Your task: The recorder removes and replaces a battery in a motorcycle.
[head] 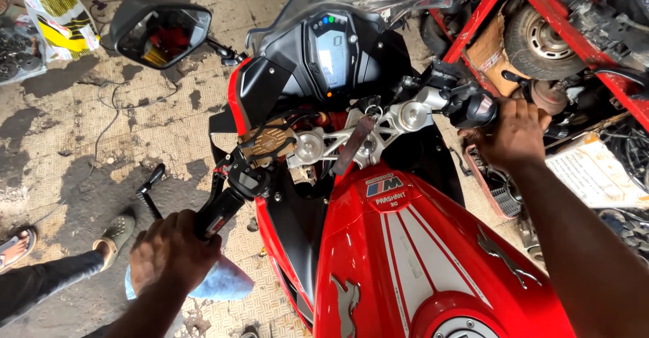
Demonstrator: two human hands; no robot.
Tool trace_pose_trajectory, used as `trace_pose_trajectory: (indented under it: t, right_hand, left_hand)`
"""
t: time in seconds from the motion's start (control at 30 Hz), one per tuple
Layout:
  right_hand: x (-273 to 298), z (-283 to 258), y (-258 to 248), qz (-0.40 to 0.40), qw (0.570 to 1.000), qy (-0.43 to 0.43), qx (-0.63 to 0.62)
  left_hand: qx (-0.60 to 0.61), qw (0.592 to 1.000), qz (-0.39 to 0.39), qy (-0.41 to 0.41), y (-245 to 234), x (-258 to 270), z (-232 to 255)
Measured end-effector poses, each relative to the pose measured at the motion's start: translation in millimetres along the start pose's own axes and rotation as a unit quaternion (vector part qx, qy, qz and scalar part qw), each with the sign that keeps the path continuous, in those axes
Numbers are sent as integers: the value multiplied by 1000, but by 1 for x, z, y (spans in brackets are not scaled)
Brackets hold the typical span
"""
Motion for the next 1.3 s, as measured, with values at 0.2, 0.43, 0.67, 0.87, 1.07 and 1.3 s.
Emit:
trace_pose_trajectory:
  t: [0.2, 0.43, 0.67, 0.87, 1.07, 1.3]
  right_hand:
    - [12, -17, -12, 56, 998, -37, -18]
    - [10, -18, -11, 41, 999, -16, -3]
    - [15, -48, -48, 19, 996, -1, -92]
    - [14, -205, -113, 109, 942, -48, -313]
    - [-44, -250, -41, -81, 975, 71, -196]
    - [-53, -249, -7, -172, 982, 63, -53]
  left_hand:
    - [12, 999, 41, 2, -7, -1, 1]
    - [14, 999, 45, 7, 9, -3, -1]
    - [-15, 999, -32, 15, -7, 4, 2]
    - [-34, 998, -40, 26, -29, 9, -1]
    - [-19, 994, -100, 43, -30, 12, 4]
    - [-28, 997, -51, 58, -38, 13, 1]
Point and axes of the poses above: each hand's wrist, its own x-axis away from the middle knuckle, its own y-axis out of the palm, z = x × y, the point moved 8 cm from there along -x, towards the middle knuckle, and after that the axes turned 15 degrees about -x, right-handed, at the moved point
